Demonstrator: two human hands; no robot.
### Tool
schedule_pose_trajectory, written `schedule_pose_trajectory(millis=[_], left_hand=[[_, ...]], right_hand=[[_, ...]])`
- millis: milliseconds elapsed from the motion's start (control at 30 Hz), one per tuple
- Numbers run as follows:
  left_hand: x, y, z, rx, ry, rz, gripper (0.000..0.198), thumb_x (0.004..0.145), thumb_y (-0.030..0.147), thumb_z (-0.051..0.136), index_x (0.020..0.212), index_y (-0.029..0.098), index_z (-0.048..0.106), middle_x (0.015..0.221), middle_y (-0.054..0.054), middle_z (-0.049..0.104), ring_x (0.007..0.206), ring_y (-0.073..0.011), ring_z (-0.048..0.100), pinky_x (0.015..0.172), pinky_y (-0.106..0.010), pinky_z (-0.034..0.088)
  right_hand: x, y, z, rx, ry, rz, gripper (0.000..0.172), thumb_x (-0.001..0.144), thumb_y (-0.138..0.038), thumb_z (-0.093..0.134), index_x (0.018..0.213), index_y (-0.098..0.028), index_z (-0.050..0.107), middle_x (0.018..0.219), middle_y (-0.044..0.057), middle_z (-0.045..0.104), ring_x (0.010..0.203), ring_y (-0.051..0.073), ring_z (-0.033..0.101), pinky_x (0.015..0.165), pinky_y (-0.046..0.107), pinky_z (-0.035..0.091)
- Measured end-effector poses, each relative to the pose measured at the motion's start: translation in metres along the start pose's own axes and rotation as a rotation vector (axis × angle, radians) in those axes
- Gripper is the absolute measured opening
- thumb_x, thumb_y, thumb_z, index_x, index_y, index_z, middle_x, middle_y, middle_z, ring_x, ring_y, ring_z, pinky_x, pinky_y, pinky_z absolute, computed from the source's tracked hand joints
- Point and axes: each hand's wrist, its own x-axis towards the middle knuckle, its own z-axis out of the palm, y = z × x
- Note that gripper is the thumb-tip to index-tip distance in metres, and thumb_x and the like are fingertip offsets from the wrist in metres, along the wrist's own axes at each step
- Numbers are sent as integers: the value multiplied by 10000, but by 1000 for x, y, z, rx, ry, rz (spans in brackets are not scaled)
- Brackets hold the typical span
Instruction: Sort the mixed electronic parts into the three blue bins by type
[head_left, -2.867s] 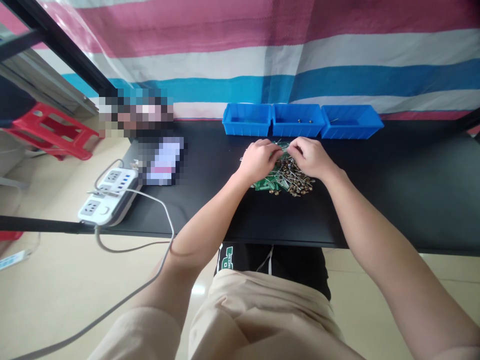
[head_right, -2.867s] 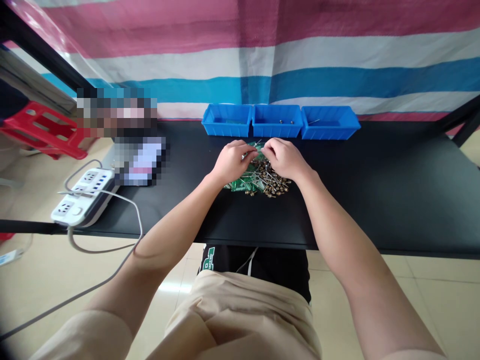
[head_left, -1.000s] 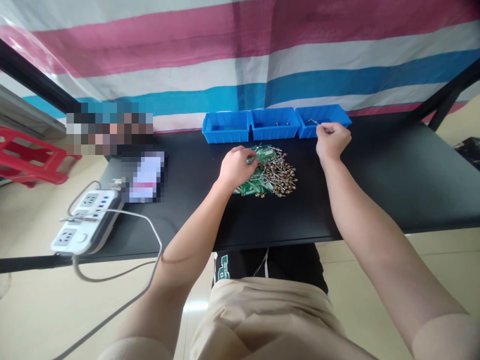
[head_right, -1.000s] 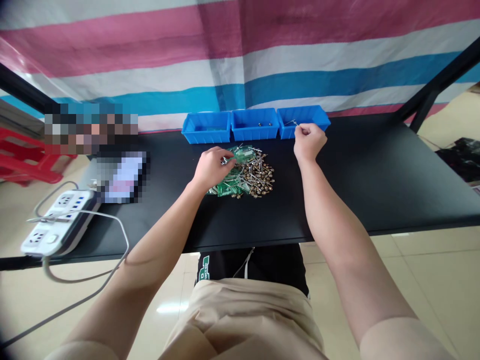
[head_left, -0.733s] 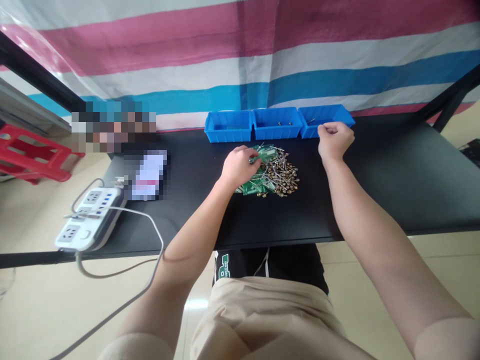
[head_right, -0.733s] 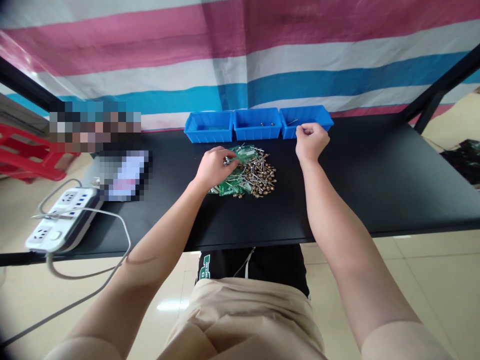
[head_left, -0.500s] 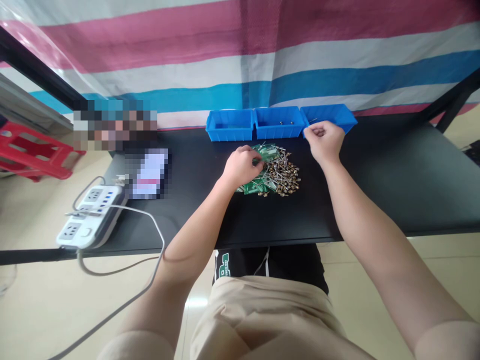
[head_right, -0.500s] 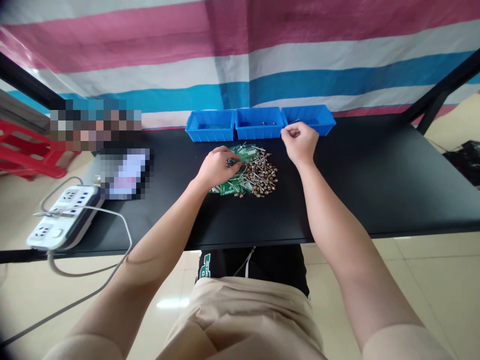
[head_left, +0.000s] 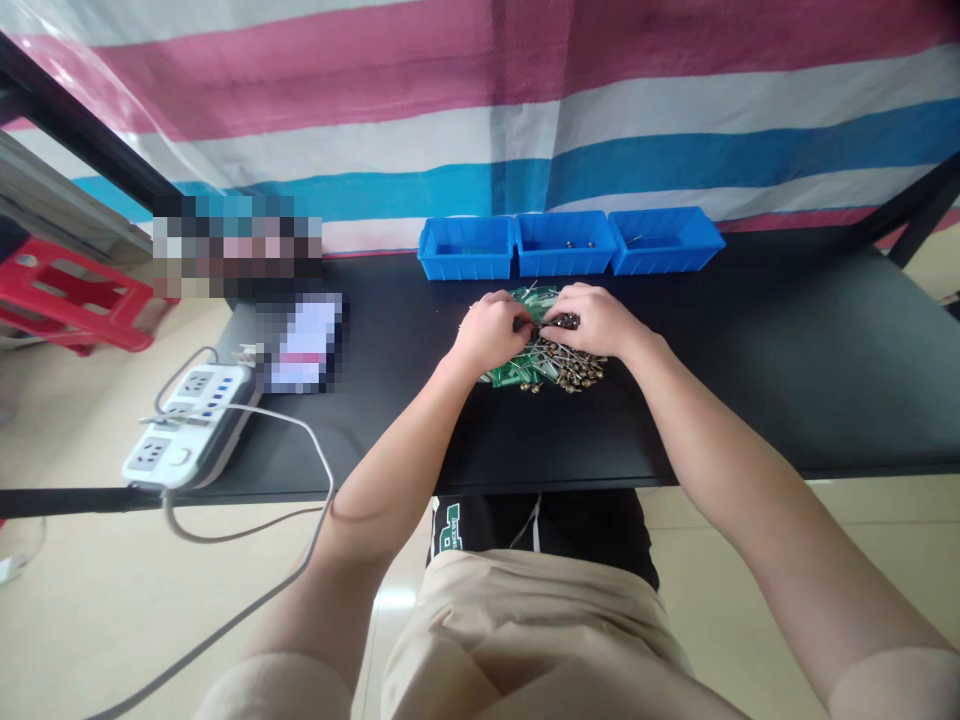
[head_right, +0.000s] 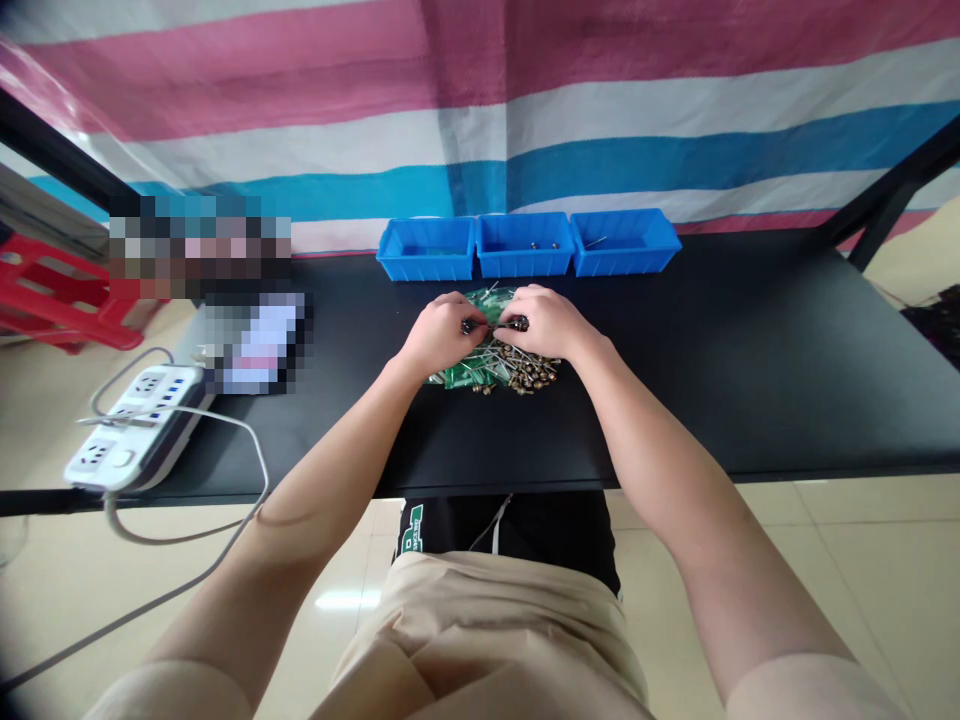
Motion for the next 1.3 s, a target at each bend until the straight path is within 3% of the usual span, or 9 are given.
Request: schedule_pose_trajectory(millis=[167, 367, 567, 733, 1067, 1300], left_hand=[[1, -2, 3, -5, 15, 30, 199, 843, 201, 574, 829, 195, 773, 909, -79, 691, 902, -233, 650, 854, -375, 545], [-1, 0, 2, -18, 26, 24, 206, 837, 213, 599, 944, 197, 774, 933, -88, 693, 921, -242, 649, 860, -380, 538], [-1, -1, 5, -3, 68, 40, 212, 875, 242, 584, 947, 195, 778, 968, -96, 682, 958, -256, 640, 875, -389, 533], [-1, -1, 5, -28, 100, 68, 238, 879, 280, 607, 1045, 198, 757, 998, -98, 680, 977, -258, 632, 878, -386, 526], [0, -1, 4, -40, 107, 138, 237, 961, 306, 547, 970, 182, 749, 982, -98, 694, 934, -231, 628, 863, -369, 498], [1, -1, 3, -22, 117, 100, 175, 939, 309, 619, 929, 169, 722, 962, -91, 701, 933, -241, 630, 836, -361, 477]], right_hand=[[2, -1, 2, 50, 8, -11, 105, 810, -294, 706, 733, -223, 714, 762, 41, 658, 772, 211, 591, 733, 348, 444], [3, -5, 4, 62, -4, 25, 135, 814, -222, 676, 689, -212, 624, 707, 24, 609, 702, 184, 544, 690, 330, 413], [2, -12, 3, 107, 106, -15, 153, 900, -274, 596, 764, -207, 612, 797, 43, 603, 740, 187, 548, 702, 328, 415], [2, -21, 1, 113, 169, 10, 154, 914, -312, 584, 801, -217, 629, 739, 28, 614, 662, 174, 532, 652, 318, 408], [3, -37, 0, 205, 302, 99, 204, 910, -381, 542, 804, -225, 620, 733, 35, 697, 614, 168, 606, 615, 299, 474], [2, -30, -2, 157, 336, 121, 194, 885, -362, 564, 769, -220, 627, 683, 31, 677, 600, 166, 602, 613, 299, 481]])
